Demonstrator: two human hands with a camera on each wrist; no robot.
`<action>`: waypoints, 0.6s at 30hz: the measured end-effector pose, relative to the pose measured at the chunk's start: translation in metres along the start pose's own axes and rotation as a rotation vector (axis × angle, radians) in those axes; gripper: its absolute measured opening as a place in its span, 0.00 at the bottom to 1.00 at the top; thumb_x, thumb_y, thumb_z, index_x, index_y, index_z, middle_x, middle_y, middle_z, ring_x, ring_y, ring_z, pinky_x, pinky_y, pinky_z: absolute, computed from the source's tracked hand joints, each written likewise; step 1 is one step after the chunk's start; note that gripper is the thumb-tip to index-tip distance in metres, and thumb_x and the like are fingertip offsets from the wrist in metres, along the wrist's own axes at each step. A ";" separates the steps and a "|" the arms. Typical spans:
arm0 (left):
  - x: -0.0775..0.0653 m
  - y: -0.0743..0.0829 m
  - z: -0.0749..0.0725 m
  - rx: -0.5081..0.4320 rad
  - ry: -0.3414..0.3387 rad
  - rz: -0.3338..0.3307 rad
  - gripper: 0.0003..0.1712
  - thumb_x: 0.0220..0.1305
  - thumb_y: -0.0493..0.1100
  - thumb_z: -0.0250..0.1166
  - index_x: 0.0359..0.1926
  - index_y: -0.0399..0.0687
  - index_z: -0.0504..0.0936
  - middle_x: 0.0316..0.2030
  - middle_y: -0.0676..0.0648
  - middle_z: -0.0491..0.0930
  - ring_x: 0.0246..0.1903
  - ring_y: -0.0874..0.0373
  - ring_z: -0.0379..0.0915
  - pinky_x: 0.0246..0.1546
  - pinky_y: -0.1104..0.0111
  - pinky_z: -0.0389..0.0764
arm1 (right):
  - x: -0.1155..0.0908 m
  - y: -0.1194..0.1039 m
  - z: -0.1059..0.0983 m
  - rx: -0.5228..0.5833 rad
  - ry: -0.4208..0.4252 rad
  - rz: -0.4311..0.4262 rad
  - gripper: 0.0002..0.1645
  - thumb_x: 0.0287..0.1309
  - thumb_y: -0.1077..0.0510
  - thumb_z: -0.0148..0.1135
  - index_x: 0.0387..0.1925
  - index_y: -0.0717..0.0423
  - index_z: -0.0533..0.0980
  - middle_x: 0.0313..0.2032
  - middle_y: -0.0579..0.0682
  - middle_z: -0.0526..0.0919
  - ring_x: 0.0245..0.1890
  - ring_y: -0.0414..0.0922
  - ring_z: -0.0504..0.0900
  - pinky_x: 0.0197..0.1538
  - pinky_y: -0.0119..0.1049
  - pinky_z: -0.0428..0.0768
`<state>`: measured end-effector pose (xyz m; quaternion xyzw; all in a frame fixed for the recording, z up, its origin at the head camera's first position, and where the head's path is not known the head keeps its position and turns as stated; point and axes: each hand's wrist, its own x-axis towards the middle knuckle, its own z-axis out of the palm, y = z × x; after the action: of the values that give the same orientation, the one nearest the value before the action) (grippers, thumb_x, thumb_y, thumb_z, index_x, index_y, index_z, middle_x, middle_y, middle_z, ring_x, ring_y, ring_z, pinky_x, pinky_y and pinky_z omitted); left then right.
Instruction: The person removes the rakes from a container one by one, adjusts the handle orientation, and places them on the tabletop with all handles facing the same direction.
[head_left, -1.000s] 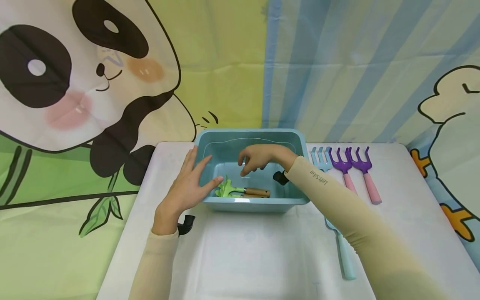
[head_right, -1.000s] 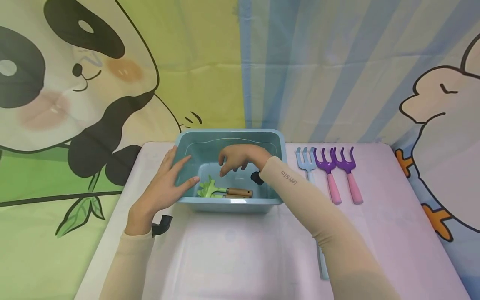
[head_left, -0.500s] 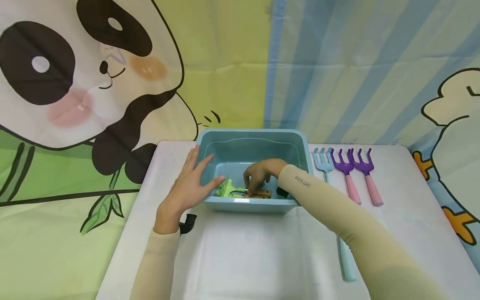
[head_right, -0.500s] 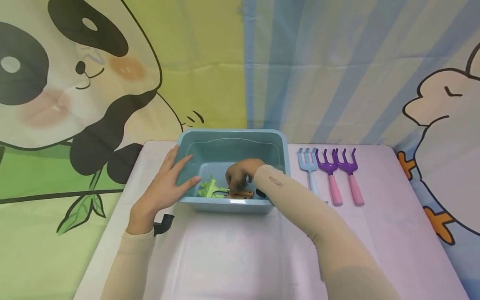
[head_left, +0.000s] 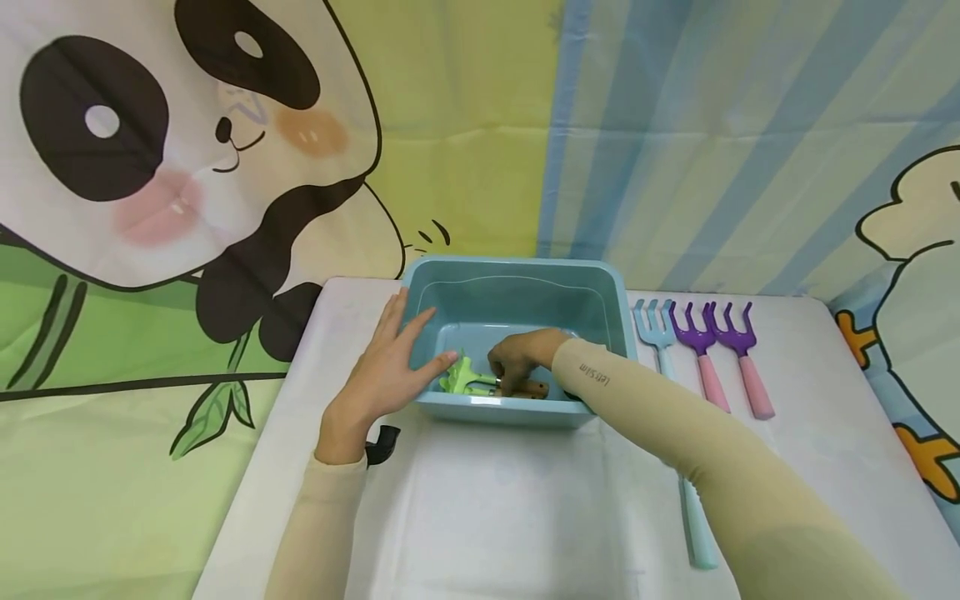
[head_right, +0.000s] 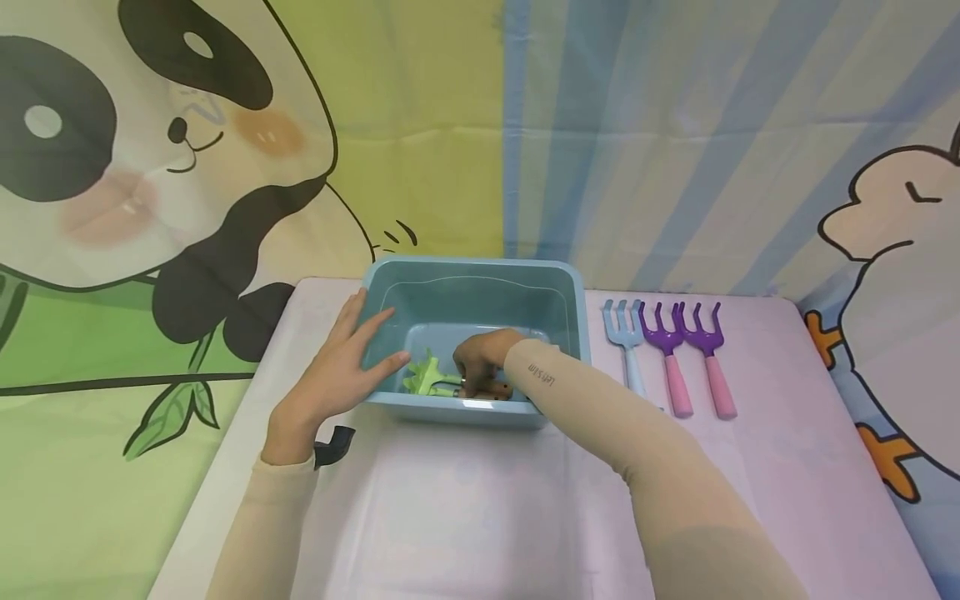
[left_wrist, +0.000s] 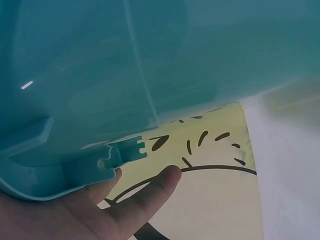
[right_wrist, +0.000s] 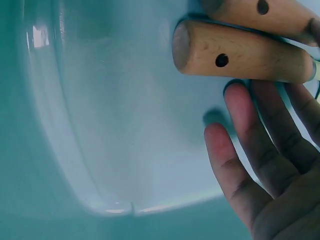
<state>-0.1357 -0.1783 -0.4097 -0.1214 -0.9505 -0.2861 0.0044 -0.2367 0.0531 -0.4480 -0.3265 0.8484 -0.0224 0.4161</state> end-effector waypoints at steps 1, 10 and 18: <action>0.000 0.000 0.000 -0.001 0.000 0.000 0.51 0.61 0.79 0.52 0.77 0.58 0.60 0.79 0.52 0.30 0.76 0.58 0.22 0.65 0.41 0.59 | 0.000 0.000 0.000 0.005 -0.001 -0.002 0.17 0.64 0.42 0.67 0.43 0.48 0.75 0.27 0.49 0.86 0.42 0.39 0.80 0.50 0.41 0.77; -0.001 0.000 0.001 -0.002 0.007 -0.002 0.51 0.61 0.80 0.52 0.77 0.59 0.60 0.79 0.54 0.30 0.76 0.60 0.21 0.66 0.41 0.59 | 0.004 -0.001 0.004 -0.047 -0.045 -0.031 0.18 0.66 0.42 0.64 0.30 0.51 0.80 0.26 0.47 0.83 0.33 0.43 0.80 0.44 0.42 0.79; -0.003 0.000 0.001 0.002 0.002 -0.002 0.51 0.61 0.79 0.53 0.77 0.60 0.59 0.79 0.54 0.29 0.76 0.60 0.21 0.66 0.40 0.58 | 0.004 0.000 0.002 0.085 -0.107 -0.043 0.11 0.68 0.52 0.64 0.37 0.56 0.81 0.31 0.55 0.84 0.29 0.49 0.83 0.40 0.36 0.80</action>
<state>-0.1331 -0.1785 -0.4112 -0.1203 -0.9508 -0.2855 0.0051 -0.2371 0.0511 -0.4516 -0.3272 0.8160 -0.0499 0.4739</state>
